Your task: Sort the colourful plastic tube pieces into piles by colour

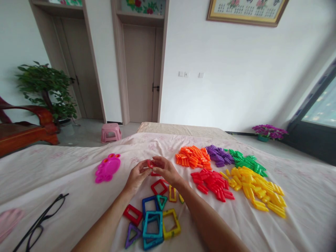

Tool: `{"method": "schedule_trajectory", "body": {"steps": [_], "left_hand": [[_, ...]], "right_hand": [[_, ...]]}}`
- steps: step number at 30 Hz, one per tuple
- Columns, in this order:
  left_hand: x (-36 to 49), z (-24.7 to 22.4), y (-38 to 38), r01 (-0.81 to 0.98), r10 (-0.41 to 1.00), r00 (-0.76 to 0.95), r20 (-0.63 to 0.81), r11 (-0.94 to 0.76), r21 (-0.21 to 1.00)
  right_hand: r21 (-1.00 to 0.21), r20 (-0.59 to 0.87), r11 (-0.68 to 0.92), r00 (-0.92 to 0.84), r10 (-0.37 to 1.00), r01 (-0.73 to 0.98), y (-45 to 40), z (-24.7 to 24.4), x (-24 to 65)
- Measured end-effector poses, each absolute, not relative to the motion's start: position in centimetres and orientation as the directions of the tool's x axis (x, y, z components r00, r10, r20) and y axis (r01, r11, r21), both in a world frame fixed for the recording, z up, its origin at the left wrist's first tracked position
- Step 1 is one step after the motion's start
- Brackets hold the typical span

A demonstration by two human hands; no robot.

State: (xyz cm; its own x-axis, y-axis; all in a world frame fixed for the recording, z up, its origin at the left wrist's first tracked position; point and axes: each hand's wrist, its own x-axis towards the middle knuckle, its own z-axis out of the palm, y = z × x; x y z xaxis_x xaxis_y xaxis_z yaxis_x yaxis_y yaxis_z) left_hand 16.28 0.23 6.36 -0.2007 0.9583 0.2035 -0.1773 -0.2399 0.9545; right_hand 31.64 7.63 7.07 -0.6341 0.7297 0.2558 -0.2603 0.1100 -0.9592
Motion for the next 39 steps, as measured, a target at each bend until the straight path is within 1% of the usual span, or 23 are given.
{"method": "schedule_trajectory", "body": {"steps": [4, 6, 8, 12, 15, 18, 21, 25, 29, 34, 36, 39], "left_hand": [[16.5, 6.4, 0.1, -0.198, 0.955, -0.17, 0.242, -0.274, 0.941], [16.7, 6.4, 0.1, -0.206, 0.951, -0.176, 0.255, -0.289, 0.935], [16.8, 6.3, 0.2, -0.206, 0.945, -0.212, 0.247, -0.29, 0.935], [16.3, 5.8, 0.8, -0.193, 0.898, -0.376, 0.227, -0.316, 0.929], [15.2, 5.4, 1.2, -0.183, 0.847, -0.486, 0.216, -0.34, 0.922], [14.4, 5.3, 1.4, -0.179, 0.815, -0.547, 0.193, -0.339, 0.923], [14.3, 5.3, 1.4, -0.186, 0.816, -0.551, 0.176, -0.325, 0.927], [14.8, 5.6, 1.2, -0.201, 0.833, -0.527, 0.169, -0.315, 0.927], [15.1, 6.0, 1.0, -0.215, 0.846, -0.507, 0.166, -0.31, 0.926], [15.3, 6.4, 0.8, -0.236, 0.865, -0.476, 0.156, -0.297, 0.925], [15.4, 6.6, 0.6, -0.257, 0.883, -0.448, 0.139, -0.276, 0.926], [15.6, 6.8, 0.4, -0.301, 0.924, -0.363, 0.124, -0.241, 0.923]], "right_hand": [[-0.95, 0.247, 0.067, -0.602, 0.759, -0.306, 7.1, 7.7, 31.5], [-0.952, 0.249, 0.083, -0.592, 0.767, -0.294, 7.0, 8.0, 31.5], [-0.958, 0.262, 0.139, -0.576, 0.774, -0.249, 7.0, 8.0, 31.5], [-0.936, 0.331, 0.349, -0.465, 0.821, -0.05, 8.0, 7.3, 32.0], [-0.887, 0.36, 0.444, -0.409, 0.839, 0.13, 9.1, 6.1, 32.7], [-0.809, 0.354, 0.506, -0.44, 0.826, 0.299, 9.7, 5.3, 33.3], [-0.731, 0.352, 0.56, -0.487, 0.799, 0.389, 9.2, 5.4, 33.5], [-0.676, 0.363, 0.597, -0.509, 0.78, 0.432, 8.4, 5.8, 33.3], [-0.651, 0.352, 0.609, -0.53, 0.772, 0.454, 8.3, 5.5, 33.2], [-0.614, 0.373, 0.637, -0.54, 0.755, 0.466, 8.5, 5.4, 33.3], [-0.61, 0.408, 0.656, -0.533, 0.741, 0.445, 8.5, 5.7, 33.2], [-0.64, 0.48, 0.688, -0.52, 0.707, 0.344, 8.5, 6.2, 33.0]]}}
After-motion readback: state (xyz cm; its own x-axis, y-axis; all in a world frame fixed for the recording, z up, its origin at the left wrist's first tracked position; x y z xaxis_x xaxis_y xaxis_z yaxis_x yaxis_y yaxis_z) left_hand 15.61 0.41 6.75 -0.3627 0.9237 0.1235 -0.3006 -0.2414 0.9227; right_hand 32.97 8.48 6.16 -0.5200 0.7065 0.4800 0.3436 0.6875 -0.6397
